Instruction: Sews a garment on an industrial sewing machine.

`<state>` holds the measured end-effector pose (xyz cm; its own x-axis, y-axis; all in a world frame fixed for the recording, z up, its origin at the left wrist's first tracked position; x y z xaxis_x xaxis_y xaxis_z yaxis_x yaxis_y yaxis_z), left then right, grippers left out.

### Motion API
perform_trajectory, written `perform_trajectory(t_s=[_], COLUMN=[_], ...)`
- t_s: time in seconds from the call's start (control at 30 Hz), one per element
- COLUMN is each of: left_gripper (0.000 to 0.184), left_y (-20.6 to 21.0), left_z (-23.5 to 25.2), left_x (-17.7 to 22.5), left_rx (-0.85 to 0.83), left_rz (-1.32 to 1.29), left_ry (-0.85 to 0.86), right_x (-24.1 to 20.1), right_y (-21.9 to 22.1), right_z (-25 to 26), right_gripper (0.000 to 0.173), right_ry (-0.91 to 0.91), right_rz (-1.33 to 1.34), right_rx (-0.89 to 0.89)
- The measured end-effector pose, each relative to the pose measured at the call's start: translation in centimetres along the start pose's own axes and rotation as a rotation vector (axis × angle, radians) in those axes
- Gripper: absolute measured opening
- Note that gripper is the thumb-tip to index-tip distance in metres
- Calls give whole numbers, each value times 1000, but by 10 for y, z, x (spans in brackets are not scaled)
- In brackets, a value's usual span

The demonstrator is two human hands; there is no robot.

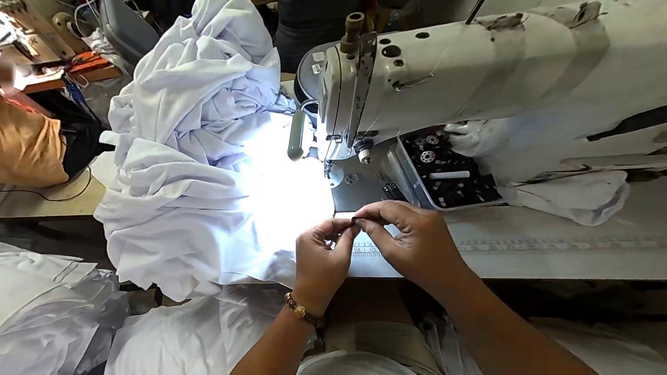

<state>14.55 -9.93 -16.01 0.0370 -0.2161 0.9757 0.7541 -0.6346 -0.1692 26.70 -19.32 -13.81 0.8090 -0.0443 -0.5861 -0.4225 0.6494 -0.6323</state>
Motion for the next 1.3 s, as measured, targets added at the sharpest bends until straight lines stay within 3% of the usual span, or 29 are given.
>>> perform_trajectory(t_s=[0.13, 0.3, 0.43, 0.63, 0.73, 0.97, 1.13, 1.2, 1.3], left_gripper=[14, 12, 6, 22, 17, 17, 14, 15, 15], left_y=[0, 0, -1, 1, 2, 12, 15, 5, -20], left_z=[-2, 0, 1, -6, -6, -7, -12, -11, -2], left_x=[-3, -9, -6, 2, 6, 7, 7, 7, 4], left_rx=[-6, 64, 74, 22, 51, 145, 117, 22, -189], left_rz=[-86, 26, -156, -370, -474, -565, -665, -594, -207], left_ry=[-71, 6, -126, -331, -370, -417, -444, -408, -222], right_x=[1, 2, 2, 5, 6, 4, 2, 4, 13], right_y=[5, 6, 11, 16, 16, 24, 33, 26, 12], right_z=[-2, -1, -2, -6, -7, -19, -20, -18, -9], right_gripper=[18, 18, 17, 18, 21, 26, 3, 5, 9], right_ry=[-51, -107, -138, -146, -133, 328, 468, 442, 301], right_rz=[-26, -89, -104, -79, -41, 404, 583, 525, 353], right_rx=[27, 16, 18, -15, -21, 90, 100, 7, -202])
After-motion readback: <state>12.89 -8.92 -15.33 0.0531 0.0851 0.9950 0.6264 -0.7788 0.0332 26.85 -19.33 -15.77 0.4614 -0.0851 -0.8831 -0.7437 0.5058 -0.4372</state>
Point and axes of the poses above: each hand's wrist, its own z-axis towards the middle knuckle, its own y-axis out of the palm, x = y × z, the point moved 1 cm from there along z, towards the middle knuckle
